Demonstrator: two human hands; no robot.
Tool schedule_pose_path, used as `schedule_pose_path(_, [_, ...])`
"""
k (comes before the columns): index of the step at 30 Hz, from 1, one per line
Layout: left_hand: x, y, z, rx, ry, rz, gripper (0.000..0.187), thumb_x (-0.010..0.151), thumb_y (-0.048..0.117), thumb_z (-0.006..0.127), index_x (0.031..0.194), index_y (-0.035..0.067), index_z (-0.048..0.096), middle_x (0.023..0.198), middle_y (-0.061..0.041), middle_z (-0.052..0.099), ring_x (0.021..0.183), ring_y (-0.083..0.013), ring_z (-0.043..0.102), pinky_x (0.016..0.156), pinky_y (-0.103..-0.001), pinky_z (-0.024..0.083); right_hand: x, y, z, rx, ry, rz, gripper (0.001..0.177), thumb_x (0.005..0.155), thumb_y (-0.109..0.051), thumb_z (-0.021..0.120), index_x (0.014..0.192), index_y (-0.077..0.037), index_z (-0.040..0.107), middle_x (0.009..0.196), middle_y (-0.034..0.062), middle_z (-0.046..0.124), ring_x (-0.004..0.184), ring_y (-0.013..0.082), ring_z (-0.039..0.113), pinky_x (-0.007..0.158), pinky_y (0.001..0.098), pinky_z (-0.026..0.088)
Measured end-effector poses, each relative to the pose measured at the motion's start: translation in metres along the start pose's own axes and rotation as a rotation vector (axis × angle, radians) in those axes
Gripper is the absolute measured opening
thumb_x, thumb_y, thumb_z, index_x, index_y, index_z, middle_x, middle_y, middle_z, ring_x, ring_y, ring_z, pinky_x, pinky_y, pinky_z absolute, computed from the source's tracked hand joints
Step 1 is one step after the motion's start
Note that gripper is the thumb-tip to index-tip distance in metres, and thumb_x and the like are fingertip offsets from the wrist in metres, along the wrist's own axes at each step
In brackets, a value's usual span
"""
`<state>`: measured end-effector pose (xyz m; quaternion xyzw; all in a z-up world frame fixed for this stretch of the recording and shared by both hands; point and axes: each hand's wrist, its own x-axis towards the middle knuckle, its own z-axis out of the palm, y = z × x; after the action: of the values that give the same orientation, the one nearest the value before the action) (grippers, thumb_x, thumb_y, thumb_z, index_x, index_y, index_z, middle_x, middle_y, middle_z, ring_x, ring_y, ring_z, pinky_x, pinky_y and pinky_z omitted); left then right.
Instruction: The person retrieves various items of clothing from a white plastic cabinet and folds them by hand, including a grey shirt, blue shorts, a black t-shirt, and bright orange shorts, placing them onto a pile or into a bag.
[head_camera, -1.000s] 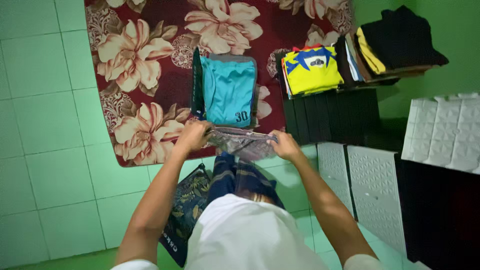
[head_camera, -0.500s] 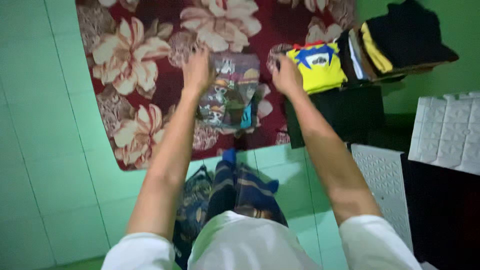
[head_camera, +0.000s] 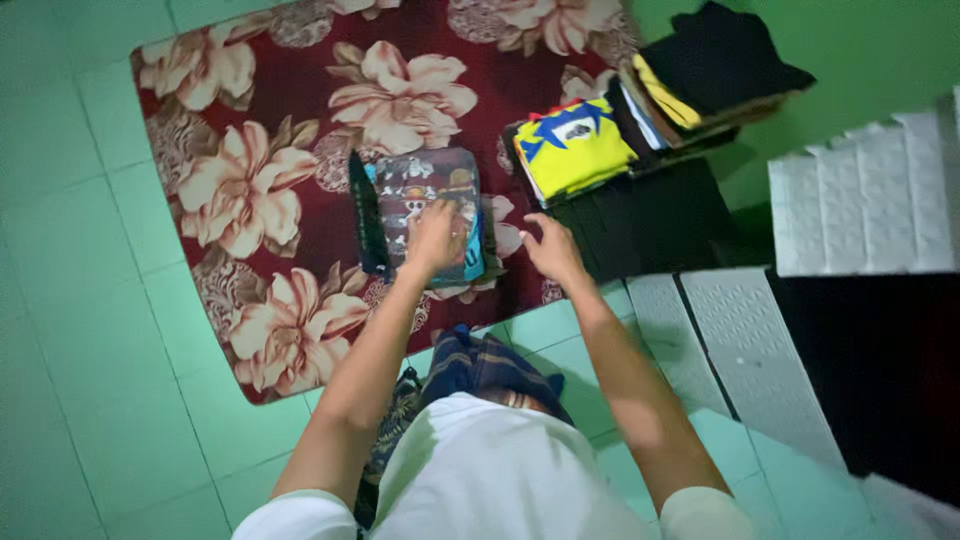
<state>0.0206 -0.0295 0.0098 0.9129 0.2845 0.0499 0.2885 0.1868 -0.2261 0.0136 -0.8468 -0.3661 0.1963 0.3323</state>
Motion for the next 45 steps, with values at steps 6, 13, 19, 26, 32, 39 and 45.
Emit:
schedule_pose_path(6, [-0.006,0.087,0.036,-0.015,-0.166,0.175,0.047,0.091,0.028,0.068,0.134,0.011,0.059,0.135,-0.015,0.059,0.125,-0.0390,0.056,0.106,-0.067,0.032,-0.060,0.031,-0.031,0.035,0.140,0.163,0.038,0.090,-0.025,0.075,0.123,-0.008,0.069,0.114,0.0236,0.072,0.108,0.0417,0.068,0.093,0.0461,0.054])
schedule_pose_path(13, [-0.011,0.178,0.065,-0.081,-0.258,0.486,0.048,0.093,0.031,0.066,0.135,0.010,0.058,0.132,-0.015,0.060,0.126,-0.0371,0.055,0.108,-0.059,0.038,-0.131,0.066,-0.093,0.037,0.315,0.400,0.040,0.091,-0.028,0.074,0.127,-0.013,0.068,0.098,0.0211,0.074,0.081,0.0356,0.069,0.085,0.0455,0.055])
schedule_pose_path(19, [-0.035,0.251,0.107,-0.077,-0.352,0.643,0.049,0.092,0.031,0.068,0.135,0.009,0.059,0.132,-0.015,0.061,0.126,-0.0367,0.055,0.110,-0.061,0.035,-0.212,0.134,-0.121,0.023,0.491,0.366,0.038,0.091,-0.026,0.076,0.126,-0.012,0.069,0.107,0.0220,0.073,0.090,0.0359,0.069,0.081,0.0435,0.055])
schedule_pose_path(26, [-0.078,0.338,0.184,-0.054,-0.429,0.728,0.056,0.093,0.033,0.068,0.139,0.006,0.053,0.132,-0.017,0.059,0.125,-0.0373,0.054,0.110,-0.061,0.035,-0.310,0.180,-0.184,0.167,0.376,0.826,0.044,0.092,-0.028,0.069,0.134,-0.018,0.064,0.109,0.0221,0.075,0.096,0.0366,0.074,0.090,0.0439,0.056])
schedule_pose_path(32, [-0.108,0.411,0.236,-0.083,-0.509,0.790,0.050,0.092,0.030,0.067,0.136,0.010,0.056,0.136,-0.016,0.058,0.129,-0.0386,0.051,0.104,-0.064,0.033,-0.379,0.252,-0.225,0.049,0.483,0.710,0.041,0.091,-0.027,0.073,0.128,-0.013,0.065,0.127,0.0208,0.066,0.119,0.0382,0.062,0.099,0.0440,0.049])
schedule_pose_path(39, [-0.105,0.492,0.262,0.029,-0.584,0.925,0.051,0.096,0.030,0.063,0.143,0.012,0.053,0.141,-0.013,0.057,0.132,-0.0356,0.052,0.115,-0.063,0.031,-0.430,0.330,-0.303,-0.208,0.437,0.738,0.044,0.095,-0.028,0.072,0.133,-0.006,0.065,0.127,0.0226,0.066,0.121,0.0403,0.063,0.105,0.0451,0.050])
schedule_pose_path(45, [-0.075,0.533,0.322,0.064,-0.589,1.103,0.055,0.094,0.033,0.064,0.142,0.011,0.051,0.147,-0.016,0.050,0.142,-0.0352,0.041,0.116,-0.064,0.026,-0.448,0.395,-0.349,-0.321,0.536,0.832,0.046,0.092,-0.027,0.074,0.130,-0.004,0.066,0.147,0.0225,0.052,0.135,0.0398,0.050,0.111,0.0474,0.041])
